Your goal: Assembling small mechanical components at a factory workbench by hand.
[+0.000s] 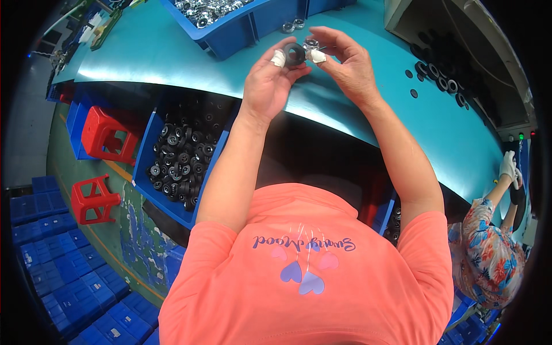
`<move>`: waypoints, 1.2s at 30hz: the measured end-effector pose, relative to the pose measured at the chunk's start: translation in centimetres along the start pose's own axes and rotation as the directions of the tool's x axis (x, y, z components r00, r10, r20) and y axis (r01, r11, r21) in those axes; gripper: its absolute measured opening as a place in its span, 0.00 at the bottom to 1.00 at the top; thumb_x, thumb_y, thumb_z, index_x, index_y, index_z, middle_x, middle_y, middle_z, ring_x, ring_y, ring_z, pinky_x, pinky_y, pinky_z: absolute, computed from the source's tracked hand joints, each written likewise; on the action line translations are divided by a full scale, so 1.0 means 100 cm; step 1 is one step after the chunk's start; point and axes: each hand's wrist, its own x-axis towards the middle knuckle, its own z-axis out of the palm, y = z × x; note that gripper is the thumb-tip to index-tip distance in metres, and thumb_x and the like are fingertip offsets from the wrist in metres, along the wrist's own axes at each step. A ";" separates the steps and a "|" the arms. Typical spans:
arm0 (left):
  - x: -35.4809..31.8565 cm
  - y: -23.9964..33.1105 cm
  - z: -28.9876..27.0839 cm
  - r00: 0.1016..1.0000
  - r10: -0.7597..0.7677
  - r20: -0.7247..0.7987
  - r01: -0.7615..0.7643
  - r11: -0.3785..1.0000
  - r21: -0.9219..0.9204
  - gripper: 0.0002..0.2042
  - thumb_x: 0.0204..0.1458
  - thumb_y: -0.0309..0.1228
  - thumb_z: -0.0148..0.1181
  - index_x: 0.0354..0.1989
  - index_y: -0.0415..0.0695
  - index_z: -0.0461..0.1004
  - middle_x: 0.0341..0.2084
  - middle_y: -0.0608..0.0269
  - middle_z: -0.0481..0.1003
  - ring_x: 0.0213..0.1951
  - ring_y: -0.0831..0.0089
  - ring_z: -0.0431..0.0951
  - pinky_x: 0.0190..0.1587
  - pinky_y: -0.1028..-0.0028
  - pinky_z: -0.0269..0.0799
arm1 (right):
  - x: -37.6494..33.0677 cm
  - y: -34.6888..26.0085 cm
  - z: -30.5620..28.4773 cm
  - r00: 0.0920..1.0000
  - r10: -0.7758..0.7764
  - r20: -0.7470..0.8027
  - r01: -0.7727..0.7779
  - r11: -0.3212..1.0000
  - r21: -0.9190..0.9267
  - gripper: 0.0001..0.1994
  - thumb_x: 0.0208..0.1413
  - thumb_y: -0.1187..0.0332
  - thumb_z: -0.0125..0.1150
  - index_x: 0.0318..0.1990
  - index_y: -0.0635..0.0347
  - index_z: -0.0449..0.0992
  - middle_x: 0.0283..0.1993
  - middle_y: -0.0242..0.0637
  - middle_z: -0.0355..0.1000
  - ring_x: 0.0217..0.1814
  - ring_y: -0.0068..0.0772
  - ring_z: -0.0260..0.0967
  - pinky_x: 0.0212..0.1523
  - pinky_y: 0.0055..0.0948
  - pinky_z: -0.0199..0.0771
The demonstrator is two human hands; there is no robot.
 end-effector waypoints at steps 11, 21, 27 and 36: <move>-0.001 0.000 0.002 0.999 0.007 0.035 -0.008 0.999 0.042 0.20 0.66 0.33 0.47 0.63 0.37 0.65 0.54 0.56 0.72 0.56 0.63 0.73 0.61 0.59 0.69 | -0.004 0.001 0.009 0.986 -0.163 0.025 0.165 0.974 -0.155 0.13 0.45 0.70 0.72 0.41 0.50 0.84 0.45 0.29 0.79 0.49 0.30 0.70 0.51 0.30 0.71; -0.001 -0.006 0.009 0.998 0.053 -0.025 -0.046 0.971 0.235 0.19 0.65 0.30 0.53 0.62 0.37 0.67 0.50 0.59 0.74 0.51 0.69 0.75 0.57 0.66 0.70 | -0.007 0.001 0.010 0.961 -0.275 0.041 0.266 0.871 -0.414 0.15 0.40 0.73 0.73 0.39 0.50 0.83 0.40 0.28 0.77 0.45 0.32 0.71 0.45 0.31 0.73; -0.001 -0.010 0.014 0.980 0.164 -0.110 -0.133 0.960 0.247 0.15 0.63 0.25 0.53 0.57 0.35 0.69 0.43 0.58 0.76 0.45 0.72 0.77 0.50 0.71 0.77 | -0.004 0.001 0.006 0.993 -0.085 0.082 0.093 0.991 -0.097 0.24 0.45 0.72 0.69 0.54 0.54 0.76 0.46 0.34 0.77 0.51 0.30 0.73 0.49 0.30 0.73; -0.004 -0.011 0.012 0.987 0.158 -0.017 -0.143 0.929 0.340 0.17 0.63 0.21 0.50 0.60 0.37 0.67 0.49 0.57 0.74 0.50 0.70 0.77 0.56 0.66 0.77 | -0.003 0.012 -0.002 0.939 0.276 0.204 -0.268 0.961 -0.066 0.20 0.56 0.64 0.64 0.55 0.60 0.79 0.51 0.39 0.77 0.49 0.31 0.72 0.53 0.32 0.71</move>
